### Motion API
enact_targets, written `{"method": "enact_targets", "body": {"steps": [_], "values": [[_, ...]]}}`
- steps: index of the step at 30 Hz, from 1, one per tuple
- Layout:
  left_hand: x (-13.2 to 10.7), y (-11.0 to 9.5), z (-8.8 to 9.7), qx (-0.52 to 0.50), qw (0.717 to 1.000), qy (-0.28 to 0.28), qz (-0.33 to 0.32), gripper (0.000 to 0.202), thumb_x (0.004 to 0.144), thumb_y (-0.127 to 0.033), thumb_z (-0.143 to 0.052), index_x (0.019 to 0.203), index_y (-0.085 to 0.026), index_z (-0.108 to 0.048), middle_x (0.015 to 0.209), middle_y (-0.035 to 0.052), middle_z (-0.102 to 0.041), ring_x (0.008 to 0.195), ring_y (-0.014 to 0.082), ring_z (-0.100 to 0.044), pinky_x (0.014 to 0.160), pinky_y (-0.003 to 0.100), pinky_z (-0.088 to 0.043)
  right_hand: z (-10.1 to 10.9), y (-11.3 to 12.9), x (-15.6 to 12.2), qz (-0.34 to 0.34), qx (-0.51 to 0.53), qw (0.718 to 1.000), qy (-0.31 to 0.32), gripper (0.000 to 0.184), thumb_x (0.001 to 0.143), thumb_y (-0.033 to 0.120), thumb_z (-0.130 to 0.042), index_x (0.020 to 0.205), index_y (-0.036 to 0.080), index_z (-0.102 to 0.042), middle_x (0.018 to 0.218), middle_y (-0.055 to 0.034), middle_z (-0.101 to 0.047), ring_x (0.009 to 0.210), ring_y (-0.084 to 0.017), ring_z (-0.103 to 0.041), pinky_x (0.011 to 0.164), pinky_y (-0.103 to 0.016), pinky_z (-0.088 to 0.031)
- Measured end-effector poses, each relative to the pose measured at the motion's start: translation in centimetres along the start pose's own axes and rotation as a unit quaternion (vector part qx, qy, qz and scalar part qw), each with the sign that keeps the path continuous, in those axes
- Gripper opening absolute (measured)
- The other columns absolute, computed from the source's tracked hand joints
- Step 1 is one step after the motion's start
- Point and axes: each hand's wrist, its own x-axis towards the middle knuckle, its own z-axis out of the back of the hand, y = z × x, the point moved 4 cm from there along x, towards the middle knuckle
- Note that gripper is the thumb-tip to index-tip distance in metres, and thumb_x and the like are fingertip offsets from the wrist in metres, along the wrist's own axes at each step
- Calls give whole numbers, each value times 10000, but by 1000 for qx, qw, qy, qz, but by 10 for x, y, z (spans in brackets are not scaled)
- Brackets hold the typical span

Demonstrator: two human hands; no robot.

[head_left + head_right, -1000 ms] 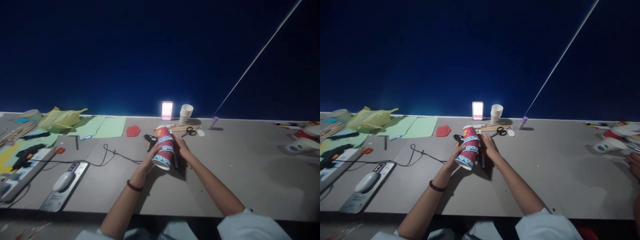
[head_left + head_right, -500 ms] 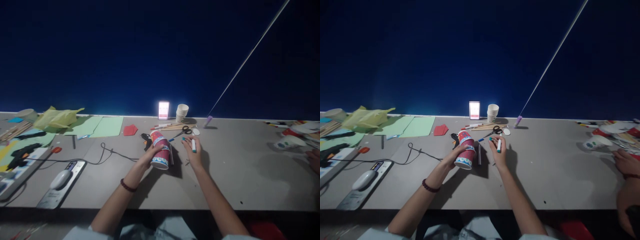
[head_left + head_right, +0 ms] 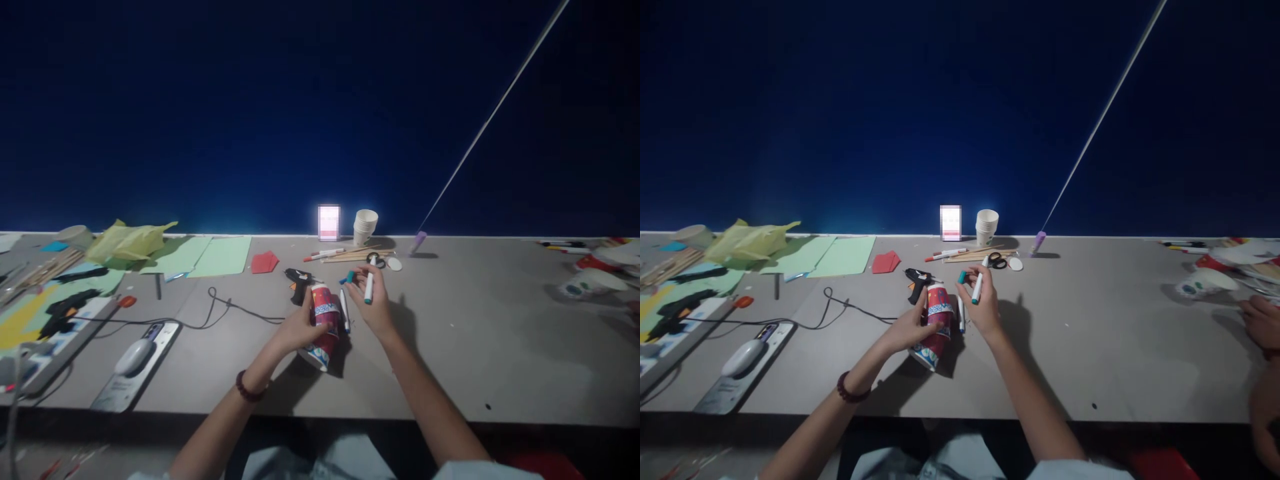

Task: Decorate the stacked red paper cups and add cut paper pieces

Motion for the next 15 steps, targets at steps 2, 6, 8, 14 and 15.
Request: {"method": "enact_targets", "body": {"steps": [2, 6, 8, 14, 15], "values": [[0, -14, 8, 49, 997, -56, -31, 871, 576, -444, -845, 1345, -169, -541, 763, 44, -663, 815, 294, -651, 760, 336, -455, -5, 2, 2, 2, -2, 1000, 9, 402, 773, 242, -706, 1121, 263, -506, 1060, -56, -631, 953, -181, -653, 950, -400, -531], [5, -59, 19, 72, 972, -127, -184, 715, 636, -422, -821, 1286, -229, -591, 942, 75, -657, 938, 276, -606, 824, 332, -460, -13, 0, 2, 7, 11, 1000, 19, 421, 773, 261, -724, 1134, 268, -509, 988, -31, -627, 946, -183, -643, 942, -387, -527], [13, -78, 14, 88, 954, -67, -277, 588, 725, -375, -765, 1272, -245, -596, 1004, 75, -658, 939, 240, -602, 860, 332, -461, -15, -4, 1, -5, 29, 999, 23, 442, 765, 276, -735, 1142, 272, -506, 983, -19, -613, 936, -178, -643, 921, -370, -535], [33, -86, -6, 107, 923, 51, -367, 204, 845, -298, -641, 1025, -230, -709, 965, 99, -695, 875, 222, -632, 818, 341, -483, -11, -16, 2, -72, 97, 992, 44, 459, 724, 344, -757, 1091, 281, -489, 844, 27, -565, 727, -137, -605, 688, -275, -552], [34, -83, -7, 97, 926, 47, -363, 178, 837, -303, -652, 986, -232, -717, 952, 97, -699, 880, 225, -633, 820, 342, -483, -11, -16, 2, -76, 93, 991, 50, 461, 716, 345, -764, 1084, 281, -493, 828, 31, -560, 709, -135, -593, 668, -267, -545]]}}
